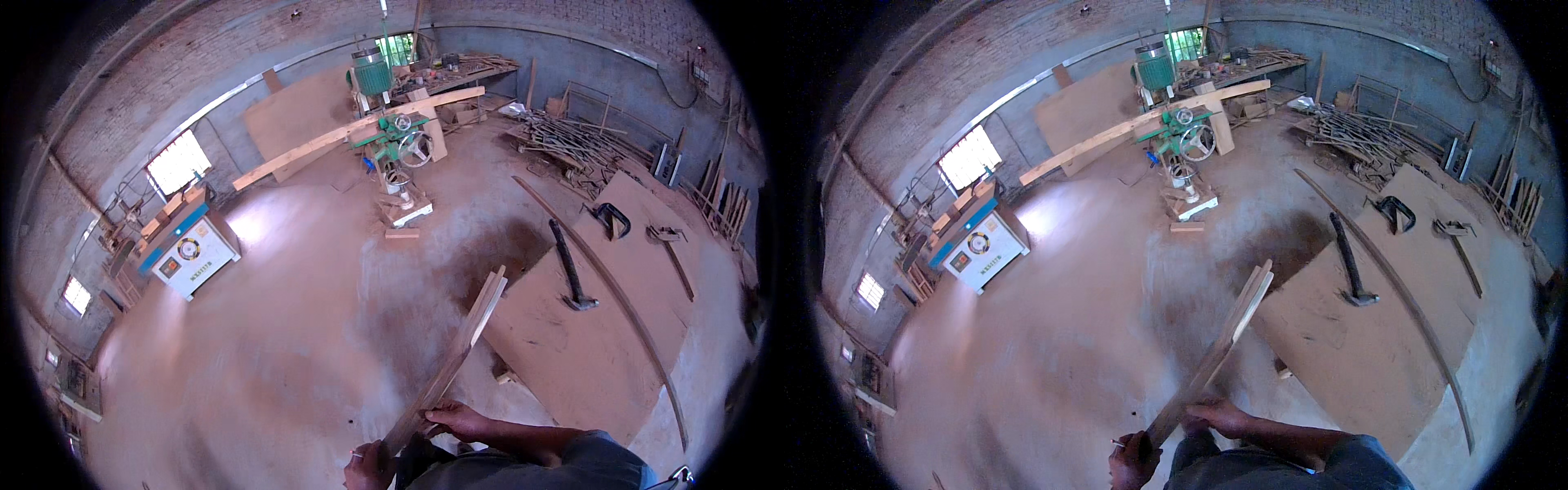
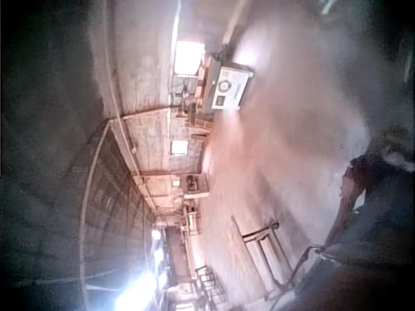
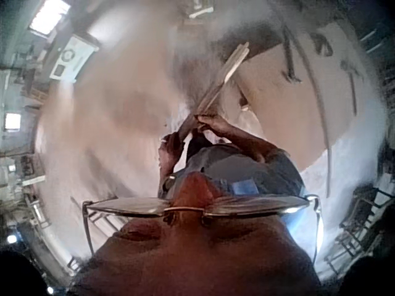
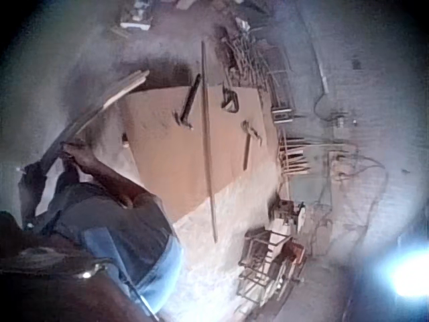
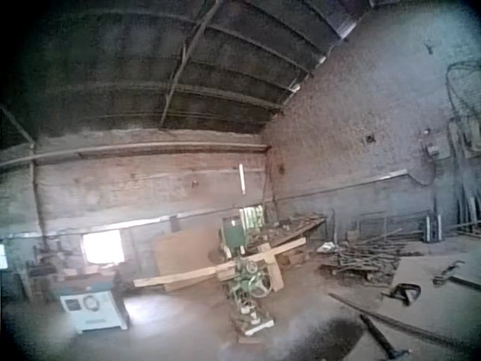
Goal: The person measures and marks wooden planks using a tape measure, square, and pencil. They then move to a lathe machine and shape the marked wood by feeding it into the spinning tool, adjusting the machine's wheel to control the cut.
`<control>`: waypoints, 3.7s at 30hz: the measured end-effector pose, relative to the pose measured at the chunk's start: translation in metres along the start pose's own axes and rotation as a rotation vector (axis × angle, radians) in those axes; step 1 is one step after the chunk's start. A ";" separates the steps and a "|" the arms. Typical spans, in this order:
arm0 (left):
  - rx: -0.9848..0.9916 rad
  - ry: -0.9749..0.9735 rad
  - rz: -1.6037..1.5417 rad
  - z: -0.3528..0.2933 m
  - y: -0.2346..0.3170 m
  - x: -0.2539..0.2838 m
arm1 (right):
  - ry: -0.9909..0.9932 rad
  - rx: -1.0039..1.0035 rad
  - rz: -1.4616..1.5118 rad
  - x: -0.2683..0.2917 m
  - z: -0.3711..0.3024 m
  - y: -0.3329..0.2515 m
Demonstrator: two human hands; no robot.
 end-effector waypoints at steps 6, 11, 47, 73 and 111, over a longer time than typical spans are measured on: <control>-0.061 -0.032 -0.054 0.123 -0.130 -0.011 | 0.060 0.047 0.078 -0.001 0.110 -0.105; -0.170 -0.203 -0.083 0.249 -0.196 0.005 | 0.147 0.066 0.247 0.006 0.167 -0.189; -1.081 -1.055 -0.385 0.618 -0.113 -0.191 | 1.018 0.960 1.228 0.165 0.135 -0.265; -0.448 -0.597 -0.051 0.740 -0.332 -0.148 | 0.629 0.611 0.543 0.234 0.331 -0.513; -0.094 -0.015 0.321 1.220 -0.689 0.011 | 0.235 0.173 0.440 0.246 0.906 -1.043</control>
Point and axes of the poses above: each hand's wrist, its own z-axis towards the middle knuckle, its own x-axis out of the back of the hand, y = z × x, the point moved 6 cm from there along z, towards the middle knuckle, and after that the axes turned 12 degrees about -x, right-handed, at the moved point
